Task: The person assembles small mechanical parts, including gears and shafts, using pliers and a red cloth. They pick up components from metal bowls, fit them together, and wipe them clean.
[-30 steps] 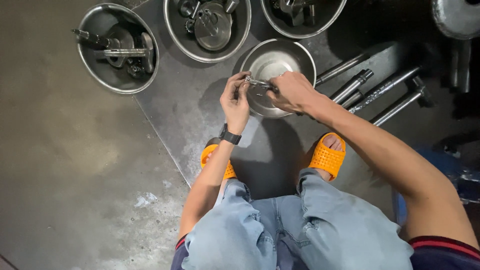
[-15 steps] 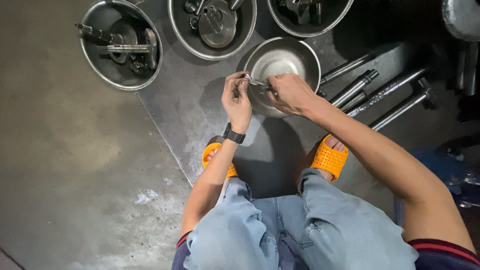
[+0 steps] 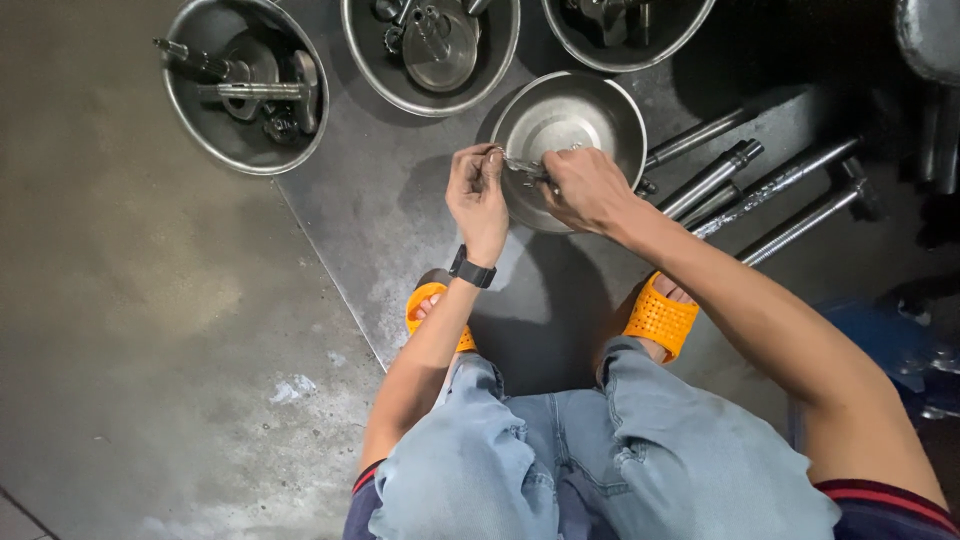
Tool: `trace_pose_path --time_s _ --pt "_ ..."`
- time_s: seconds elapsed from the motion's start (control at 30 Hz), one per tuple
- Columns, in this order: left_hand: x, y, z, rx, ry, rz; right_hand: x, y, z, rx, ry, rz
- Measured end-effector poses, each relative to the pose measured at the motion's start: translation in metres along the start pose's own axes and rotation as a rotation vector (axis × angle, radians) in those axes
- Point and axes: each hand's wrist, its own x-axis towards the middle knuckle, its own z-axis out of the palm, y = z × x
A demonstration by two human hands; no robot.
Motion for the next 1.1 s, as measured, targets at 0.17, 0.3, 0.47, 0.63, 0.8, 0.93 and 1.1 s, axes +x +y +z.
trace_pose_path --time_s 0.17,0.3,0.47,0.63,0.8,0.93,1.1 --pt "-0.001 -0.004 0.002 -0.007 0.019 -0.039 -0.002 -0.003 -0.002 -0.063 -0.007 0.01" --pt "-0.002 -0.007 -0.001 -0.048 0.049 -0.109 -0.005 -0.021 -0.02 -0.102 -0.009 0.027" --pt "0.01 0.013 -0.029 -0.272 0.019 -0.256 -0.039 -0.016 0.027 -0.29 -0.04 0.019" --pt "0.022 -0.018 -0.085 0.099 -0.025 -0.151 -0.098 -0.033 0.067 -0.122 -0.279 -0.101" --pt "0.042 0.009 -0.085 0.214 -0.088 -0.068 -0.118 -0.034 0.093 -0.108 -0.313 -0.145" --pt "0.058 0.03 -0.045 0.28 -0.196 -0.018 -0.113 -0.046 0.066 0.111 -0.106 -0.074" --pt "0.101 -0.021 0.012 0.545 -0.209 0.061 -0.116 -0.04 0.054 0.261 0.022 -0.141"
